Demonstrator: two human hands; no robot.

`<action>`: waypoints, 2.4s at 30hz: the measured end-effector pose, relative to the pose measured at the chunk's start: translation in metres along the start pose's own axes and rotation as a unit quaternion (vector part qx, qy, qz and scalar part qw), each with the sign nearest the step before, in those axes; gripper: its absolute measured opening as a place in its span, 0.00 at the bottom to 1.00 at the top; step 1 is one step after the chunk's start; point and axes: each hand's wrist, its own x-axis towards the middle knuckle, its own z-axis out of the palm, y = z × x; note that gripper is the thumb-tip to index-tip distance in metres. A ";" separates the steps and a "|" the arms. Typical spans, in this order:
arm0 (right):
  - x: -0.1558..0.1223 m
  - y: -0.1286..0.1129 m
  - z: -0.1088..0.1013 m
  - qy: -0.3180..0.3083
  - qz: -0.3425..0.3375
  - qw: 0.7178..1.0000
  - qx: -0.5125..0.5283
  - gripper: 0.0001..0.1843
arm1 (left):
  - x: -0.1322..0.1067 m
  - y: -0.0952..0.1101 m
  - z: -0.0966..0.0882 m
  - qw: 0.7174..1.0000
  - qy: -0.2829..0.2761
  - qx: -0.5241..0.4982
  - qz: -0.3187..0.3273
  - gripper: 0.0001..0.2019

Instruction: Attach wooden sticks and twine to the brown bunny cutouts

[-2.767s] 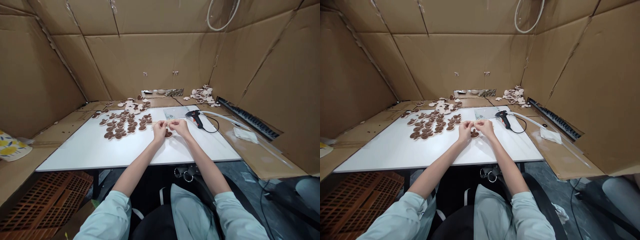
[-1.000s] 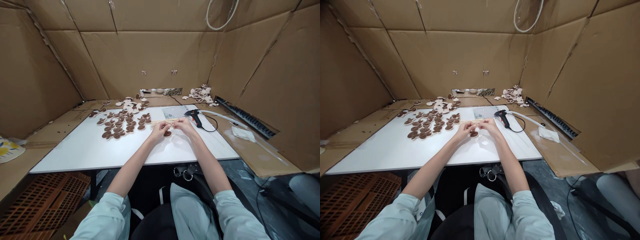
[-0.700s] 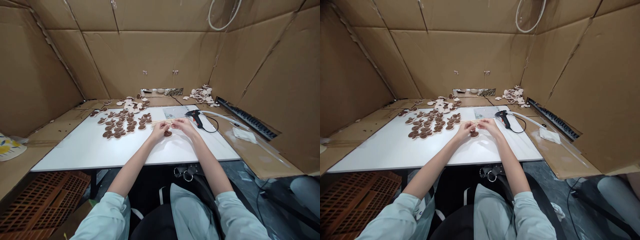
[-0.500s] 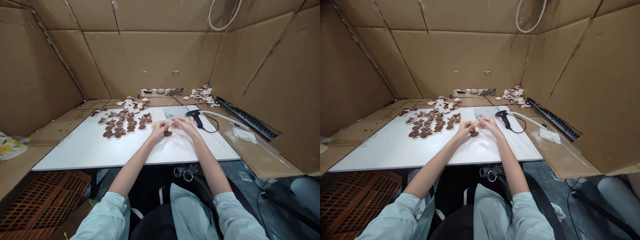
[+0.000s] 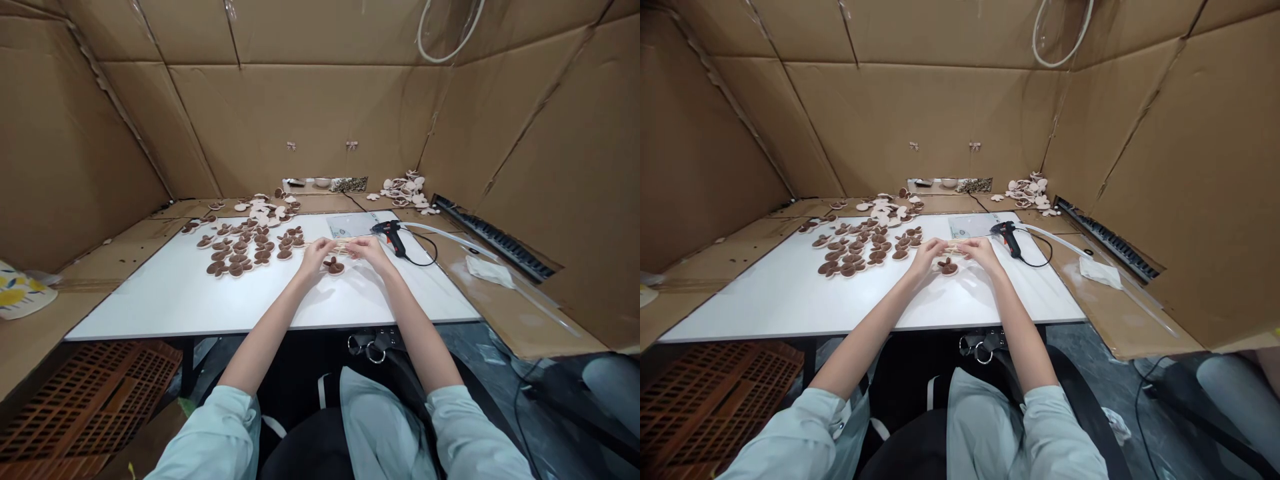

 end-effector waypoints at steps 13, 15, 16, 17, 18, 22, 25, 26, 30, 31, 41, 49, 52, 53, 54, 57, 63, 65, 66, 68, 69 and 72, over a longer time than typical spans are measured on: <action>0.000 0.002 0.001 -0.027 -0.005 0.999 -0.045 0.13 | 0.002 -0.004 -0.001 0.997 -0.023 -0.074 -0.018 0.12; 0.000 0.003 0.002 -0.037 0.000 0.998 -0.049 0.13 | 0.002 -0.003 0.000 0.995 -0.013 -0.089 -0.031 0.11; 0.000 0.004 0.002 -0.040 0.003 0.998 -0.053 0.13 | 0.002 -0.003 0.001 0.995 -0.007 -0.096 -0.038 0.11; 0.000 0.005 0.003 -0.043 0.005 0.997 -0.059 0.13 | 0.001 -0.003 0.001 0.994 -0.002 -0.102 -0.043 0.11; 0.000 0.006 0.004 -0.044 0.005 0.997 -0.067 0.13 | 0.001 -0.002 0.001 0.993 -0.001 -0.105 -0.046 0.11; 0.000 0.007 0.005 -0.050 -0.001 0.994 -0.099 0.13 | -0.002 -0.002 0.000 0.995 -0.012 -0.085 -0.048 0.11; -0.001 0.006 0.005 -0.049 0.000 0.993 -0.107 0.12 | -0.002 -0.003 -0.001 0.995 -0.009 -0.085 -0.045 0.12; -0.001 0.006 0.006 -0.048 0.000 0.993 -0.105 0.12 | -0.002 -0.004 -0.001 0.994 -0.002 -0.097 -0.046 0.13; 0.000 0.007 0.011 -0.037 -0.025 0.993 -0.108 0.11 | 0.000 -0.006 0.002 0.982 0.045 -0.174 -0.067 0.19; 0.000 0.008 0.013 -0.034 -0.034 0.993 -0.111 0.10 | 0.000 -0.007 0.003 0.977 0.057 -0.193 -0.075 0.18; 0.002 0.014 0.031 -0.030 -0.052 0.993 -0.101 0.08 | 0.005 -0.011 0.006 0.941 0.128 -0.284 -0.131 0.13; 0.000 0.013 0.035 -0.025 -0.080 0.991 -0.109 0.08 | 0.005 -0.009 0.007 0.944 0.117 -0.284 -0.122 0.15; -0.002 0.014 0.034 -0.014 -0.084 0.989 -0.119 0.09 | 0.002 -0.005 0.007 0.962 0.093 -0.243 -0.087 0.15; -0.002 0.014 0.032 -0.014 -0.086 0.989 -0.124 0.09 | 0.001 -0.003 0.007 0.967 0.088 -0.229 -0.075 0.15; -0.002 0.013 0.031 -0.017 -0.087 0.988 -0.126 0.09 | 0.000 -0.002 0.007 0.970 0.084 -0.218 -0.066 0.15; -0.003 0.010 0.025 -0.024 -0.090 0.991 -0.095 0.12 | -0.002 0.000 0.007 0.975 0.076 -0.203 -0.056 0.17; -0.005 0.002 0.018 0.011 -0.081 0.997 -0.013 0.15 | 0.001 -0.003 0.005 0.975 0.061 -0.195 -0.089 0.18; -0.005 0.001 0.017 0.015 -0.076 0.997 0.003 0.14 | 0.002 -0.004 0.006 0.972 0.048 -0.205 -0.105 0.16; -0.005 0.001 0.016 0.018 -0.074 0.997 0.007 0.14 | 0.002 -0.004 0.006 0.970 0.039 -0.212 -0.110 0.14; -0.004 0.002 0.016 0.031 -0.070 0.997 0.006 0.14 | 0.002 -0.003 0.005 0.967 0.019 -0.227 -0.116 0.12; -0.004 0.002 0.015 0.041 -0.068 0.997 0.002 0.14 | 0.003 -0.002 0.005 0.964 0.011 -0.235 -0.120 0.11; -0.003 0.004 0.014 0.072 -0.062 0.995 -0.016 0.13 | 0.004 0.000 0.004 0.954 0.002 -0.261 -0.146 0.14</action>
